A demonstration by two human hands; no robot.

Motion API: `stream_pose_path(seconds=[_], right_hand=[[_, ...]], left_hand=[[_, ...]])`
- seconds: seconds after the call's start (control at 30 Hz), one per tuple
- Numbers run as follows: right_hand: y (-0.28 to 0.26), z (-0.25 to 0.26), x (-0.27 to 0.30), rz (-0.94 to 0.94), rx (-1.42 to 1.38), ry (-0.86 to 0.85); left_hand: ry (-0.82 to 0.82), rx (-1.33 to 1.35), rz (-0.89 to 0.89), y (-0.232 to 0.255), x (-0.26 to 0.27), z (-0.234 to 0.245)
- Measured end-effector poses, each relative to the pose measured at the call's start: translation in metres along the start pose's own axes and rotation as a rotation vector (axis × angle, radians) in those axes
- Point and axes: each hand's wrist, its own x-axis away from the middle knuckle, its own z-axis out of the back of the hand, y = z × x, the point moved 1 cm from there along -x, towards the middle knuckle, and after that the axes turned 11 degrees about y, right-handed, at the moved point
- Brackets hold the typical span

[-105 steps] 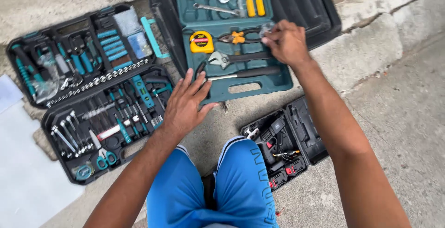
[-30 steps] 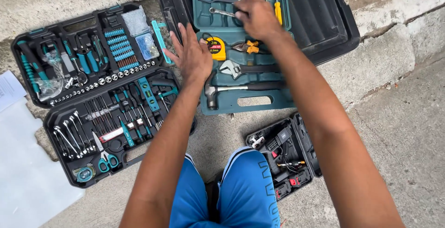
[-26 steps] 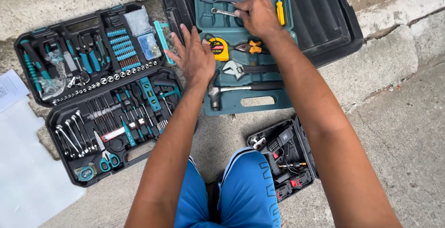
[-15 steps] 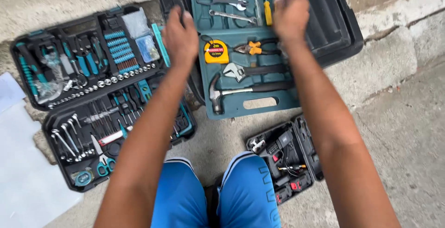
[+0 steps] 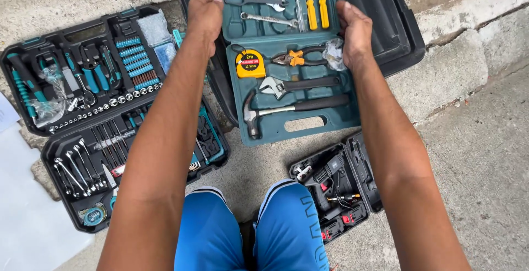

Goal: Organizing various hand tools within three different tool cases.

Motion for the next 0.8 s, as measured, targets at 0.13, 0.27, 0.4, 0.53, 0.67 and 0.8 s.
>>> stream_pose_path(seconds=[0.13, 0.27, 0.4, 0.53, 0.67, 0.8], right_hand=[[-0.009, -0.011, 0.012, 0.082, 0.028, 0.015], [-0.019, -0.024, 0.036, 0.574, 0.307, 0.045], [-0.045, -0.080, 0.063, 1.111, 0.683, -0.070], [-0.026, -0.111, 0.050, 1.151, 0.831, -0.354], [-0.023, -0.130, 0.045, 1.012, 0.987, -0.328], [-0.025, -0.132, 0.034, 0.992, 0.956, -0.287]], left_hand=[[0.021, 0.119, 0.044, 0.007, 0.011, 0.011], [-0.047, 0.087, 0.097, 0.003, 0.017, 0.017], [-0.046, -0.096, 0.062, 0.011, 0.026, 0.000], [-0.097, 0.104, 0.040, -0.009, 0.016, -0.014], [-0.105, 0.197, 0.017, -0.009, 0.012, -0.006], [-0.107, 0.226, -0.019, -0.005, 0.004, -0.008]])
